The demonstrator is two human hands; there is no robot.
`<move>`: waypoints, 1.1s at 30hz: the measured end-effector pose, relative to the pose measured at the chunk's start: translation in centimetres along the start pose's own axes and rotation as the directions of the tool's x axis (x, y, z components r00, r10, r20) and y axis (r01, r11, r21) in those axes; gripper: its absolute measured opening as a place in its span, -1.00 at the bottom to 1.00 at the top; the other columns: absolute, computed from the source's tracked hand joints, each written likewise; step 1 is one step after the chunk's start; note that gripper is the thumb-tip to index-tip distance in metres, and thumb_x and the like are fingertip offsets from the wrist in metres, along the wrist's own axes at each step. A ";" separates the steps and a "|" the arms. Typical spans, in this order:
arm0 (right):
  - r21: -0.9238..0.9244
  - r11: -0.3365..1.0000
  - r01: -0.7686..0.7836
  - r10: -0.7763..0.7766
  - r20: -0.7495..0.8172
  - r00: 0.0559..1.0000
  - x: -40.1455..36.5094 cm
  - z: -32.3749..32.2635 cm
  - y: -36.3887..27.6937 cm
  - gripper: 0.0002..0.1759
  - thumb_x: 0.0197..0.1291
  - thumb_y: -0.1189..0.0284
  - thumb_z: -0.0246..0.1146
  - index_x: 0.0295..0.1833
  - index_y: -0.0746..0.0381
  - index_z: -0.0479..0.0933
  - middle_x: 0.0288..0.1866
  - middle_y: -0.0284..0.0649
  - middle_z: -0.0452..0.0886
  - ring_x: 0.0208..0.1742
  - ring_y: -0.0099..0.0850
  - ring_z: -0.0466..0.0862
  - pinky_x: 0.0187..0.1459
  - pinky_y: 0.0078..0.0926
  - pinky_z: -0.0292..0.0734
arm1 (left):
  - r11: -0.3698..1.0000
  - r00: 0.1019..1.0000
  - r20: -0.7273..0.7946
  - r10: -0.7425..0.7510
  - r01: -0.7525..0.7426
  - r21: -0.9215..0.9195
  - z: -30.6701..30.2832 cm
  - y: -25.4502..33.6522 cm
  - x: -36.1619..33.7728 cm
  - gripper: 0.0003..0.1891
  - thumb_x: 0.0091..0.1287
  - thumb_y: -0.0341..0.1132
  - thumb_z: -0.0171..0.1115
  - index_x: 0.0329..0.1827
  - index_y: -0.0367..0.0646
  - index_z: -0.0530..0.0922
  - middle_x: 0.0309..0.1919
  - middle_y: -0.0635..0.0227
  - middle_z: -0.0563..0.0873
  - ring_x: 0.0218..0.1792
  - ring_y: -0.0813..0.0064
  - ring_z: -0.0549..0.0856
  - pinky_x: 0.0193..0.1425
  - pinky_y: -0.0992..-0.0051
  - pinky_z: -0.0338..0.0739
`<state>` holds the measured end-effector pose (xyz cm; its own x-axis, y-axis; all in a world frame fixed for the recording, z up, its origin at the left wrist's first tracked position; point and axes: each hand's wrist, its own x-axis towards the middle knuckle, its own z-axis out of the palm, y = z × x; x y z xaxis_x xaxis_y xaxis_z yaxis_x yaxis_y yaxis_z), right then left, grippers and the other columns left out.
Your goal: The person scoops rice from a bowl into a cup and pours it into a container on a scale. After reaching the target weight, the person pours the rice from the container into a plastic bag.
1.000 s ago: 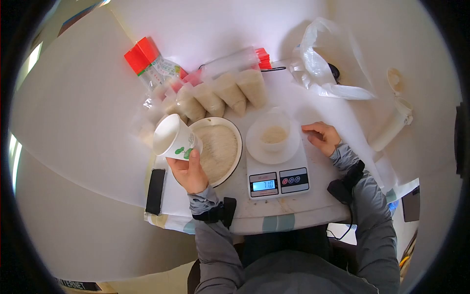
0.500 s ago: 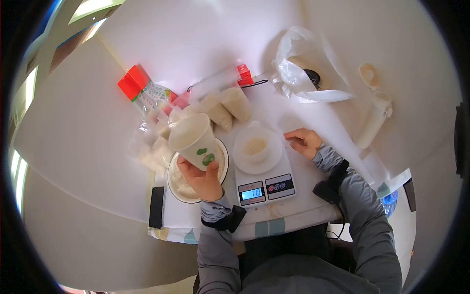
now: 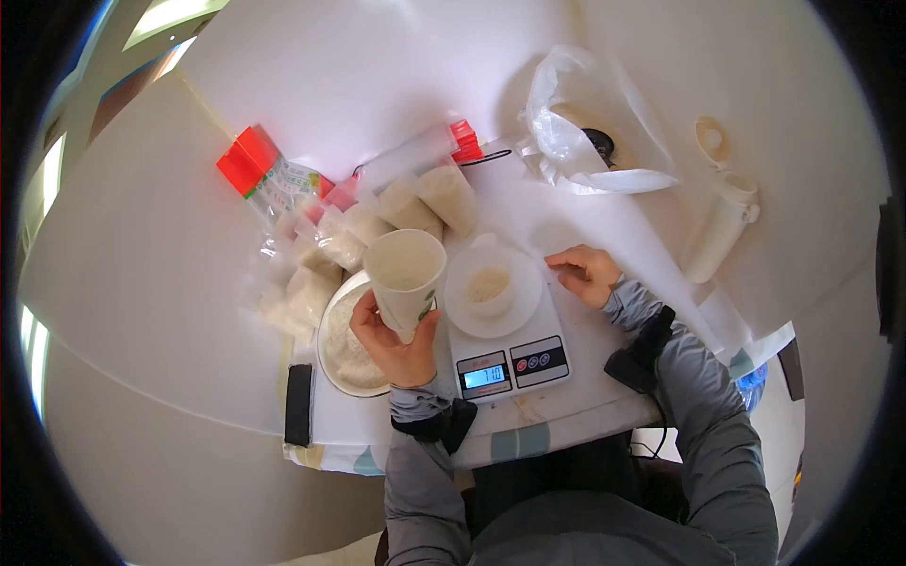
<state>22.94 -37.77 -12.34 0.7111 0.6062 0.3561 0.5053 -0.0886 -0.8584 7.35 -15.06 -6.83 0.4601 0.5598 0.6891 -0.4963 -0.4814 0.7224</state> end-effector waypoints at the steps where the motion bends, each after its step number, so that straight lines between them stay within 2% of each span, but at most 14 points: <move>1: -0.011 1.000 -0.005 0.005 -0.006 1.000 0.1 0.0 0.2 -0.64 0.02 0.65 0.13 0.01 0.31 0.50 -0.09 -0.03 0.54 -0.08 -0.27 0.61 0.00 -0.46 0.53 | 1.000 1.000 -0.006 -0.001 0.001 0.000 -0.3 -0.2 0.1 -0.17 -0.17 -0.50 0.48 0.20 -0.23 0.17 0.08 0.23 0.35 0.11 0.36 0.37 0.24 0.40 0.25; 3: -0.022 1.000 -0.011 0.011 -0.004 1.000 0.0 0.0 0.4 -0.64 0.03 0.65 0.13 0.01 0.30 0.51 -0.09 -0.04 0.54 -0.08 -0.27 0.61 0.00 -0.46 0.52 | 0.977 0.998 0.043 0.045 -0.053 0.208 -0.9 -0.6 0.1 -0.19 -0.19 -0.52 0.48 0.18 -0.23 0.22 0.06 0.21 0.36 0.08 0.34 0.39 0.23 0.39 0.25; 13: -0.071 0.996 -0.057 0.060 0.033 0.998 0.1 -0.4 -0.1 -0.65 0.08 0.62 0.12 0.03 0.28 0.51 -0.07 -0.09 0.54 -0.06 -0.33 0.58 -0.01 -0.50 0.48 | 0.954 0.991 0.108 0.082 -0.110 0.280 -0.9 -0.5 -0.1 -0.23 -0.17 -0.55 0.45 0.17 -0.21 0.23 0.09 0.16 0.38 0.13 0.27 0.40 0.25 0.33 0.26; 15: -0.076 0.993 -0.086 0.091 0.062 0.994 0.1 -0.5 -0.2 -0.66 0.11 0.63 0.10 0.04 0.30 0.49 -0.04 -0.11 0.52 -0.03 -0.37 0.56 0.02 -0.54 0.45 | 0.981 0.997 0.083 0.009 -0.025 0.191 -0.5 -0.2 -0.3 -0.23 -0.16 -0.56 0.43 0.17 -0.20 0.23 0.09 0.15 0.38 0.13 0.26 0.40 0.25 0.33 0.25; 18: -0.059 0.996 -0.068 0.071 0.053 0.996 0.1 -0.4 -0.2 -0.65 0.09 0.64 0.11 0.05 0.30 0.49 -0.04 -0.10 0.52 -0.03 -0.37 0.56 0.02 -0.54 0.45 | 0.988 0.996 0.095 -0.002 -0.013 0.153 -0.3 -0.1 -0.3 -0.27 -0.15 -0.58 0.42 0.15 -0.20 0.27 0.09 0.15 0.38 0.12 0.26 0.41 0.26 0.34 0.25; 22: -0.042 0.997 -0.057 0.059 0.042 0.997 0.1 -0.4 0.0 -0.64 0.07 0.65 0.11 0.04 0.29 0.50 -0.04 -0.11 0.52 -0.03 -0.37 0.56 0.02 -0.54 0.45 | 0.968 0.993 0.106 0.046 -0.071 0.242 -0.5 -0.1 -0.2 -0.30 -0.15 -0.61 0.39 0.13 -0.20 0.30 0.08 0.16 0.37 0.12 0.27 0.40 0.27 0.35 0.24; 24: -0.042 0.997 -0.061 0.063 0.039 0.997 0.1 -0.3 0.0 -0.64 0.07 0.65 0.12 0.04 0.29 0.50 -0.04 -0.11 0.52 -0.03 -0.37 0.56 0.02 -0.53 0.45 | 0.990 0.993 0.107 0.039 -0.053 0.130 -0.5 -0.2 -0.2 -0.30 -0.15 -0.64 0.38 0.14 -0.20 0.31 0.08 0.17 0.35 0.12 0.28 0.40 0.26 0.36 0.26; 28: -0.069 0.995 -0.066 0.070 0.047 0.996 0.1 -0.4 -0.2 -0.64 0.07 0.65 0.11 0.04 0.29 0.49 -0.05 -0.11 0.52 -0.03 -0.37 0.56 0.01 -0.52 0.45 | 0.994 0.989 0.145 0.029 -0.044 0.097 -0.5 0.1 -0.3 -0.28 -0.15 -0.66 0.36 0.17 -0.21 0.29 0.08 0.18 0.35 0.13 0.30 0.39 0.24 0.38 0.29; 31: -0.073 0.996 -0.051 0.055 0.051 0.997 0.1 -0.5 -0.1 -0.64 0.08 0.66 0.11 0.04 0.29 0.49 -0.05 -0.11 0.52 -0.02 -0.37 0.56 0.02 -0.52 0.45 | 0.999 0.990 0.138 -0.016 0.012 0.032 -0.2 0.3 -0.5 -0.27 -0.14 -0.66 0.36 0.18 -0.19 0.27 0.09 0.19 0.35 0.14 0.33 0.38 0.23 0.39 0.31; 33: -0.078 0.996 -0.046 0.050 0.055 0.997 0.1 -0.4 0.1 -0.64 0.08 0.66 0.11 0.04 0.30 0.49 -0.04 -0.11 0.52 -0.01 -0.37 0.55 0.04 -0.52 0.44 | 0.994 0.994 0.087 -0.067 0.074 -0.075 0.1 0.3 -0.6 -0.25 -0.13 -0.67 0.36 0.19 -0.18 0.24 0.09 0.21 0.35 0.15 0.33 0.39 0.24 0.38 0.32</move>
<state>23.25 -38.08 -12.21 0.7078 0.6435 0.2915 0.5087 -0.1779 -0.8424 6.93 -15.63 -7.03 0.5550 0.5300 0.6412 -0.5144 -0.3871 0.7652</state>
